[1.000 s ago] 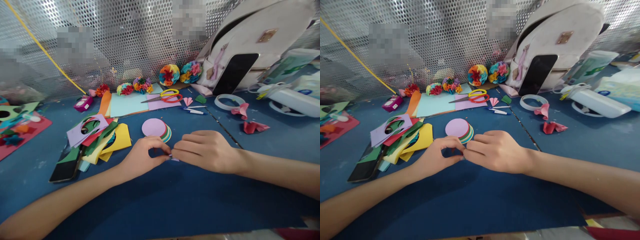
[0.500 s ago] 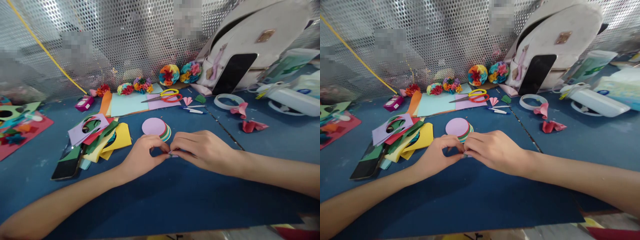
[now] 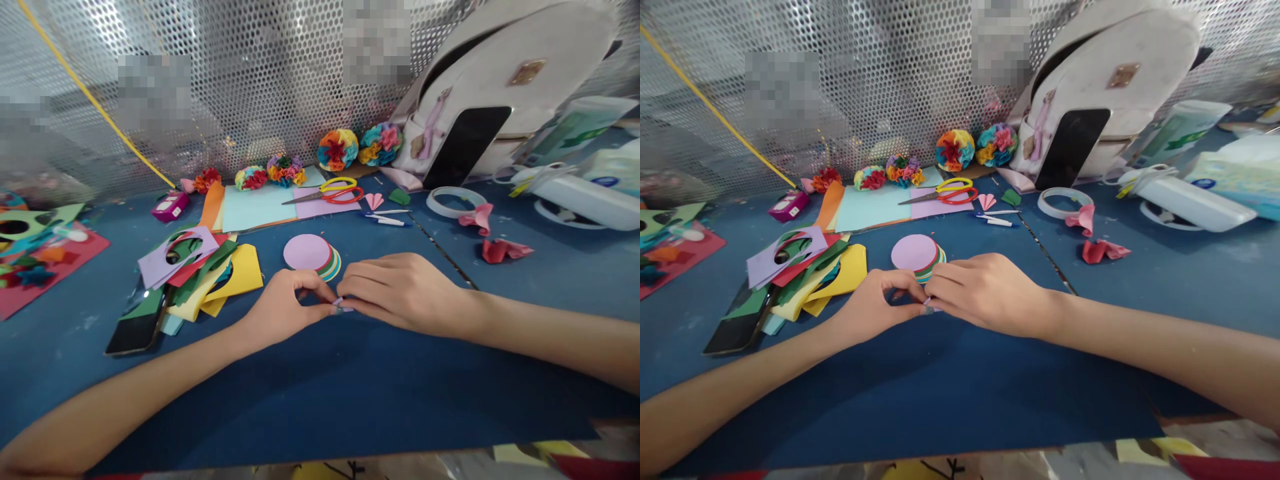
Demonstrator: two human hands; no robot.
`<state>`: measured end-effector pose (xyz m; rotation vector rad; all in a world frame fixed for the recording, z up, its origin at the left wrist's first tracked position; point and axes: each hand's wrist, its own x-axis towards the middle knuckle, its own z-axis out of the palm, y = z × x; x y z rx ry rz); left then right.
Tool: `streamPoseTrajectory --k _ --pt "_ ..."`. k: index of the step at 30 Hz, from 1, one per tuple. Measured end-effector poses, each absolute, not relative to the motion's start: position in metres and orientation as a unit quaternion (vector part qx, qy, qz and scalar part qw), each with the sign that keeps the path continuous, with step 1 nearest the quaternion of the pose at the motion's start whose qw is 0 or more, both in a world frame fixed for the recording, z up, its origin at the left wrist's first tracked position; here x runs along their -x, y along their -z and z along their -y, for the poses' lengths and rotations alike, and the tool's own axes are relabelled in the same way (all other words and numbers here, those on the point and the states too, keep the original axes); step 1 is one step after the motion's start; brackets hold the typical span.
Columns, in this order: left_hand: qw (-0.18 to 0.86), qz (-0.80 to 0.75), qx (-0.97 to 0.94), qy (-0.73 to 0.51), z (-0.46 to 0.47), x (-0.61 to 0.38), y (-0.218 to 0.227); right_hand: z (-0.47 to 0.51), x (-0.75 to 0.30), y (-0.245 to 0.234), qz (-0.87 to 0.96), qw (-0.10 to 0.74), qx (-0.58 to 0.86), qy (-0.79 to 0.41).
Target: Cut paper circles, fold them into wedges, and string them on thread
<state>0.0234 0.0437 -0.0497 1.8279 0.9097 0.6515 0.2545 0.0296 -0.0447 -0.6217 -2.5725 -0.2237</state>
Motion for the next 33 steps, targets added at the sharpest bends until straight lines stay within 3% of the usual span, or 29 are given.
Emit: streamPoseTrajectory --k 7,15,20,22,24,29,33 --pt "0.502 -0.352 -0.742 -0.270 -0.046 -0.024 0.050 -0.032 -0.257 0.048 0.943 0.245 0.212 0.076" --pt "0.514 -0.369 -0.721 -0.283 -0.050 -0.021 0.057 -0.042 -0.257 0.037 0.804 0.377 0.333 -0.318" --pt "0.522 -0.377 -0.700 -0.307 -0.051 -0.021 0.060 -0.061 -0.264 0.042 0.654 0.483 0.386 -0.437" --pt "0.532 -0.375 -0.686 -0.325 -0.052 -0.021 0.061 -0.068 -0.268 0.049 0.641 0.478 0.408 -0.441" --pt "0.544 -0.374 -0.669 -0.342 -0.052 -0.021 0.062 -0.071 -0.270 0.056 0.696 0.421 0.419 -0.403" --pt "0.530 -0.380 -0.664 -0.365 -0.051 -0.019 0.063 -0.060 -0.267 0.065 0.891 0.260 0.357 -0.106" --pt "0.473 -0.361 -0.711 -0.375 -0.046 -0.018 0.064 -0.046 -0.260 0.067 0.915 0.264 0.294 -0.083"
